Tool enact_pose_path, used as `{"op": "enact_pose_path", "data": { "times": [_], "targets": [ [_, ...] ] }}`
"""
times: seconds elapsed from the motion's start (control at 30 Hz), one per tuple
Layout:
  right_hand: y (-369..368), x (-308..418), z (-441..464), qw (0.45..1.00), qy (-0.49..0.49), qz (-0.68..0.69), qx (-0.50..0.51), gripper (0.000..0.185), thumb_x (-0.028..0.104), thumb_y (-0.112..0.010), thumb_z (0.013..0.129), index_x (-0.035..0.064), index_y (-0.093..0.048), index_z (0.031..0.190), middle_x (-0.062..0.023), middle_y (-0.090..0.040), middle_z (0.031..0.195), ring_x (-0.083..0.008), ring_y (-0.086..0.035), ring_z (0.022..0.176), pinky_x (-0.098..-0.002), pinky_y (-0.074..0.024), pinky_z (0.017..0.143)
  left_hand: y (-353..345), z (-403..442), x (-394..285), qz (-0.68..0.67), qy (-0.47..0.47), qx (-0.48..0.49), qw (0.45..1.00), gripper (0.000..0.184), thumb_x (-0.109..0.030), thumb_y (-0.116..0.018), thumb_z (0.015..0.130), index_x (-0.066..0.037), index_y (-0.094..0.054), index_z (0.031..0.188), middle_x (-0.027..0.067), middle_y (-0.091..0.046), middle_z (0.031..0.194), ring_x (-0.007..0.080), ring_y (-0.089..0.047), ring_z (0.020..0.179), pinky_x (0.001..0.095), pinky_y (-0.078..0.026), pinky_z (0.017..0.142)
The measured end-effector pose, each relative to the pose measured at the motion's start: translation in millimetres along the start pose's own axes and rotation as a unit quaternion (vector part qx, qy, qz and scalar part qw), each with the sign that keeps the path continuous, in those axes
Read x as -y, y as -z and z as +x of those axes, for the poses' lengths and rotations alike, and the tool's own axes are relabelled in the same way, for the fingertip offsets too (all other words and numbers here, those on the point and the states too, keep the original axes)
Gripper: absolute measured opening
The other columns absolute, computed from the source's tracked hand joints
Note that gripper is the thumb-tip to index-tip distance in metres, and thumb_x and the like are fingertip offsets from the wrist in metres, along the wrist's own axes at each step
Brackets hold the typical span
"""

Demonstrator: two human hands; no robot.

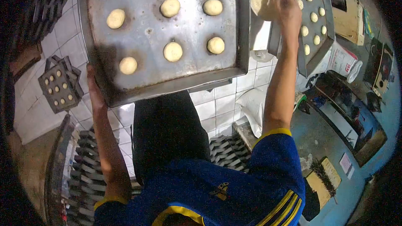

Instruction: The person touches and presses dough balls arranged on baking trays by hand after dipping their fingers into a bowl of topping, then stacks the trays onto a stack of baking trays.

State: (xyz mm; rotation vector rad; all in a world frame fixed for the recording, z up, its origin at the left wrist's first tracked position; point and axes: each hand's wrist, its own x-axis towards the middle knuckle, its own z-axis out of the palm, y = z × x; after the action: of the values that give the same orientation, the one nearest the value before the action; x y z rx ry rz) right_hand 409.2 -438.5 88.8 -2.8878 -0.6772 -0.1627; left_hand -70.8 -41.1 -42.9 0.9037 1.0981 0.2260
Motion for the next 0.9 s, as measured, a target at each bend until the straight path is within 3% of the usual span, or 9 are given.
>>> {"op": "enact_pose_path", "data": {
  "times": [0.13,0.23,0.33,0.5,0.57,0.7,0.77,0.8,0.9],
  "targets": [
    [-5.1,-12.1,8.4,0.997,-0.002,0.037,0.074,0.032,0.032,-0.073,0.097,0.0073,-0.081,0.116,-0.0214,-0.079,0.105,-0.0356,-0.078,0.097,-0.0446,-0.0597,0.087,5.3,10.7,5.2,-0.024,-0.061,0.135,0.989,0.062,-0.047,-0.043,0.115,-0.006,-0.041,0.162,0.0131,-0.046,0.163,0.0292,-0.043,0.146,0.0464,-0.034,0.124],
    [-9.2,-3.8,2.5,0.999,0.007,0.023,0.039,0.026,0.028,-0.074,0.094,0.0087,-0.082,0.11,-0.0211,-0.078,0.102,-0.0407,-0.076,0.095,-0.0481,-0.0594,0.085,-31.9,-12.2,-25.0,-0.08,0.054,0.049,0.994,0.069,-0.058,-0.045,0.112,-0.005,-0.047,0.156,0.0121,-0.054,0.149,0.0301,-0.05,0.134,0.0474,-0.036,0.119],
    [-14.7,1.4,-1.7,0.999,-0.005,0.018,-0.03,0.023,0.027,-0.076,0.093,0.0108,-0.082,0.108,-0.0198,-0.078,0.099,-0.0421,-0.074,0.091,-0.0488,-0.0591,0.082,-17.5,-9.6,-22.9,-0.072,0.053,0.104,0.991,0.07,-0.059,-0.048,0.11,-0.004,-0.049,0.152,0.0128,-0.054,0.147,0.0296,-0.051,0.133,0.0481,-0.037,0.117],
    [-3.8,1.3,-6.8,0.965,-0.124,0.231,-0.013,0.031,0.029,-0.078,0.095,0.0043,-0.082,0.113,-0.0149,-0.081,0.097,-0.025,-0.077,0.085,-0.0383,-0.058,0.08,-15.0,-6.9,-18.1,-0.052,0.029,0.06,0.996,0.065,-0.057,-0.049,0.111,-0.003,-0.053,0.146,0.0125,-0.057,0.141,0.0299,-0.052,0.129,0.0478,-0.037,0.116],
    [2.2,-0.3,-17.8,0.869,-0.215,0.444,0.044,0.037,0.032,-0.08,0.097,0.0041,-0.079,0.121,-0.0033,-0.08,0.109,-0.0136,-0.069,0.1,-0.0303,-0.0518,0.089,-16.5,-9.7,-19.8,-0.045,0.039,0.046,0.997,0.063,-0.057,-0.049,0.11,-0.003,-0.054,0.143,0.0124,-0.058,0.139,0.03,-0.052,0.128,0.0477,-0.038,0.115],
    [37.0,41.7,-61.7,0.758,-0.307,0.565,0.11,0.035,0.03,-0.078,0.1,0.0069,-0.075,0.126,0.0021,-0.074,0.114,-0.0065,-0.057,0.093,-0.0252,-0.0451,0.082,-7.4,1.4,-12.6,-0.059,0.026,0.072,0.995,0.059,-0.053,-0.049,0.111,-0.003,-0.055,0.143,0.0113,-0.06,0.135,0.0297,-0.053,0.126,0.0474,-0.039,0.114],
    [38.9,54.1,-89.6,0.777,-0.288,0.537,0.157,0.032,0.028,-0.081,0.097,0.0051,-0.078,0.12,0.0006,-0.076,0.106,-0.0076,-0.059,0.087,-0.0245,-0.0473,0.078,-11.0,-0.1,-10.2,-0.053,0.018,0.067,0.996,0.058,-0.051,-0.049,0.112,-0.004,-0.054,0.145,0.0109,-0.06,0.136,0.0297,-0.053,0.126,0.0476,-0.039,0.113],
    [40.4,63.9,-104.0,0.789,-0.27,0.52,0.186,0.03,0.026,-0.081,0.097,0.0037,-0.079,0.116,-0.0005,-0.077,0.103,-0.0085,-0.062,0.086,-0.0253,-0.0496,0.077,-16.2,-3.3,-13.5,0.071,-0.028,0.075,0.994,0.07,-0.059,-0.045,0.11,-0.004,-0.046,0.153,0.011,-0.05,0.15,0.0305,-0.045,0.138,0.047,-0.031,0.12],
    [25.3,96.9,-142.4,0.869,-0.171,0.435,0.162,0.022,0.02,-0.081,0.096,-0.0003,-0.082,0.105,-0.0079,-0.08,0.096,-0.0158,-0.071,0.085,-0.0354,-0.055,0.077,12.3,4.8,1.1,0.034,-0.01,0.079,0.996,0.075,-0.062,-0.041,0.111,-0.005,-0.039,0.16,0.0114,-0.046,0.158,0.0302,-0.042,0.146,0.045,-0.026,0.125]
  ]
}}
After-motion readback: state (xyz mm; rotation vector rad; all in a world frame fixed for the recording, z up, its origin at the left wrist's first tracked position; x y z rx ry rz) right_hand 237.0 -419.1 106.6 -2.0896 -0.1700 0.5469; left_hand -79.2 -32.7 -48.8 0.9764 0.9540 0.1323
